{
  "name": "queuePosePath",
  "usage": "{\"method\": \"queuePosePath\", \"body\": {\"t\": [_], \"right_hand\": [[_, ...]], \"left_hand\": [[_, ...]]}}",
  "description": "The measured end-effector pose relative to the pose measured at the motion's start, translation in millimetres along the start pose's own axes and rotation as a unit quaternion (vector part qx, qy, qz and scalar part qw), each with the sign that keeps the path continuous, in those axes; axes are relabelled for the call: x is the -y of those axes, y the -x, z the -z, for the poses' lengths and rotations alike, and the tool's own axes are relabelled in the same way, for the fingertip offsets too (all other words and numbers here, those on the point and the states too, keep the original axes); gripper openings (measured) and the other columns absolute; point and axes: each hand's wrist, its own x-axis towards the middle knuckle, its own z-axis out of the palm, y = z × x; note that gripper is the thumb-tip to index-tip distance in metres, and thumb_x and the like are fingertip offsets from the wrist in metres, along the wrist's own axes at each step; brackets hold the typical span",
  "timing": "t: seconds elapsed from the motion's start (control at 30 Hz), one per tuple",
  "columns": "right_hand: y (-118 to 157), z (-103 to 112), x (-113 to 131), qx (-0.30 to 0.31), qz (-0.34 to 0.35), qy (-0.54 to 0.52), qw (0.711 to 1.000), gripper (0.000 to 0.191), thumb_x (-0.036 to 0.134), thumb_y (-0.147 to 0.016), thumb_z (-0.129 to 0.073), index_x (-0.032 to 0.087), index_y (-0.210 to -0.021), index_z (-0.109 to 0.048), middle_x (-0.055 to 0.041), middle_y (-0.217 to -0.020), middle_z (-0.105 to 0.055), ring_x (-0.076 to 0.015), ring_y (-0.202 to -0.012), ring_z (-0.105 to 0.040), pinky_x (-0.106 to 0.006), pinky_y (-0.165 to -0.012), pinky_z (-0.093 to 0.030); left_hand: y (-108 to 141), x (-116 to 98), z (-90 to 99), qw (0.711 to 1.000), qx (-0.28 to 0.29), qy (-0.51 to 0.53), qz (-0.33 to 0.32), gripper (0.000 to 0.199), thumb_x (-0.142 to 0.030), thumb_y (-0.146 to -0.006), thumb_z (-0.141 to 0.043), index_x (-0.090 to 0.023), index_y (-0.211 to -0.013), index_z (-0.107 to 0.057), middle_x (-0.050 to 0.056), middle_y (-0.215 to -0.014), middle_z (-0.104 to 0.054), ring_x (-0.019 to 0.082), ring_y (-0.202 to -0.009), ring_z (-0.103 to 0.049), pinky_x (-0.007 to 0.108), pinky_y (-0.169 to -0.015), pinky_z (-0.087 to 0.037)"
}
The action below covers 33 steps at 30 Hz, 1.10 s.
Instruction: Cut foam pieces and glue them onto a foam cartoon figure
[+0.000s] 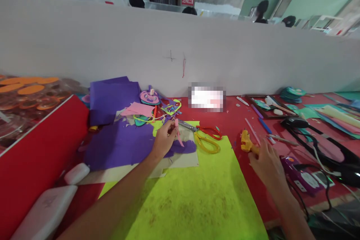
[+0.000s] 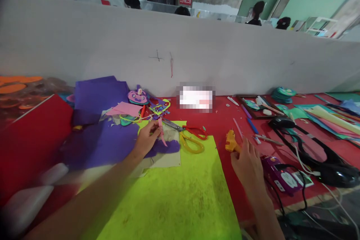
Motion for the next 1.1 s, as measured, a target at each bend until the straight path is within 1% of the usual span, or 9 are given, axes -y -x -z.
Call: {"method": "queuePosePath", "body": {"t": [0.13,0.3,0.4,0.5,0.57,0.67,0.73,0.8,1.1], "right_hand": [[0,-1,-8,0.054,0.008,0.062,0.997,0.045,0.022,-0.093,-0.048,0.006,-0.134,-0.057,-0.0226,-0.111,-0.069,-0.0374,-0.106,-0.064,-0.047,-0.094,-0.048],[-3,1,-8,0.042,0.008,0.092,0.995,0.044,0.018,-0.091,-0.047,0.004,-0.131,-0.061,-0.0214,-0.105,-0.069,-0.0370,-0.101,-0.062,-0.046,-0.090,-0.048],[-11,9,-1,0.012,0.003,0.032,0.999,0.041,0.020,-0.091,-0.047,0.011,-0.126,-0.066,-0.0185,-0.103,-0.068,-0.0364,-0.101,-0.062,-0.045,-0.088,-0.049],[-29,19,20,-0.015,-0.019,-0.120,0.992,0.034,0.034,-0.094,-0.049,0.016,-0.115,-0.069,-0.0156,-0.100,-0.068,-0.0330,-0.090,-0.064,-0.043,-0.077,-0.049],[-45,22,44,-0.003,0.004,-0.263,0.965,0.032,0.043,-0.096,-0.052,0.017,-0.104,-0.069,-0.0119,-0.091,-0.069,-0.0290,-0.082,-0.065,-0.040,-0.075,-0.050],[-65,15,84,0.039,0.056,-0.448,0.891,0.031,0.048,-0.093,-0.063,0.019,-0.100,-0.068,-0.0083,-0.092,-0.070,-0.0247,-0.080,-0.065,-0.036,-0.073,-0.052],[-70,5,104,0.060,0.093,-0.524,0.844,0.030,0.050,-0.090,-0.069,0.020,-0.093,-0.066,-0.0061,-0.089,-0.068,-0.0225,-0.077,-0.064,-0.033,-0.067,-0.051],[-70,-5,113,0.081,0.123,-0.540,0.828,0.027,0.047,-0.090,-0.071,0.021,-0.087,-0.065,-0.0042,-0.084,-0.065,-0.0209,-0.073,-0.063,-0.031,-0.064,-0.049],[-51,-12,98,0.125,0.274,-0.346,0.889,0.007,0.027,-0.089,-0.069,0.024,-0.093,-0.064,-0.0040,-0.094,-0.067,-0.0201,-0.080,-0.066,-0.029,-0.067,-0.041]], "left_hand": [[-1,1,-0.2,1.000,0.002,0.003,0.006,0.017,-0.038,-0.090,-0.061,-0.021,-0.086,-0.060,-0.001,-0.072,-0.063,0.016,-0.068,-0.061,0.027,-0.067,-0.046],[-1,2,0.5,1.000,-0.001,0.006,0.009,0.015,-0.035,-0.090,-0.061,-0.021,-0.087,-0.060,0.000,-0.073,-0.064,0.016,-0.070,-0.061,0.026,-0.067,-0.047],[-1,1,-0.1,1.000,0.001,0.016,0.011,0.015,-0.035,-0.089,-0.062,-0.021,-0.087,-0.060,0.000,-0.072,-0.064,0.016,-0.067,-0.062,0.027,-0.066,-0.047],[-2,1,-1.4,1.000,0.003,0.029,0.010,0.016,-0.036,-0.088,-0.064,-0.021,-0.086,-0.060,-0.001,-0.071,-0.065,0.016,-0.066,-0.063,0.027,-0.065,-0.048],[-3,2,-1.8,0.999,-0.002,0.038,0.009,0.017,-0.036,-0.088,-0.064,-0.021,-0.085,-0.059,-0.001,-0.070,-0.064,0.015,-0.065,-0.062,0.026,-0.064,-0.047],[-4,6,-1.3,0.998,-0.024,0.049,0.008,0.018,-0.037,-0.088,-0.064,-0.020,-0.084,-0.058,-0.002,-0.070,-0.063,0.014,-0.064,-0.059,0.025,-0.062,-0.046],[-5,9,-0.5,0.997,-0.044,0.057,0.005,0.018,-0.037,-0.089,-0.063,-0.020,-0.084,-0.057,-0.002,-0.070,-0.061,0.014,-0.064,-0.059,0.025,-0.063,-0.046],[-5,12,-0.1,0.996,-0.063,0.064,0.001,0.017,-0.036,-0.090,-0.061,-0.021,-0.083,-0.056,-0.003,-0.070,-0.060,0.014,-0.065,-0.058,0.025,-0.065,-0.046],[-6,11,-3.3,0.991,-0.091,0.094,0.007,0.015,-0.033,-0.090,-0.061,-0.020,-0.084,-0.056,-0.003,-0.069,-0.059,0.013,-0.064,-0.058,0.024,-0.064,-0.045]]}}
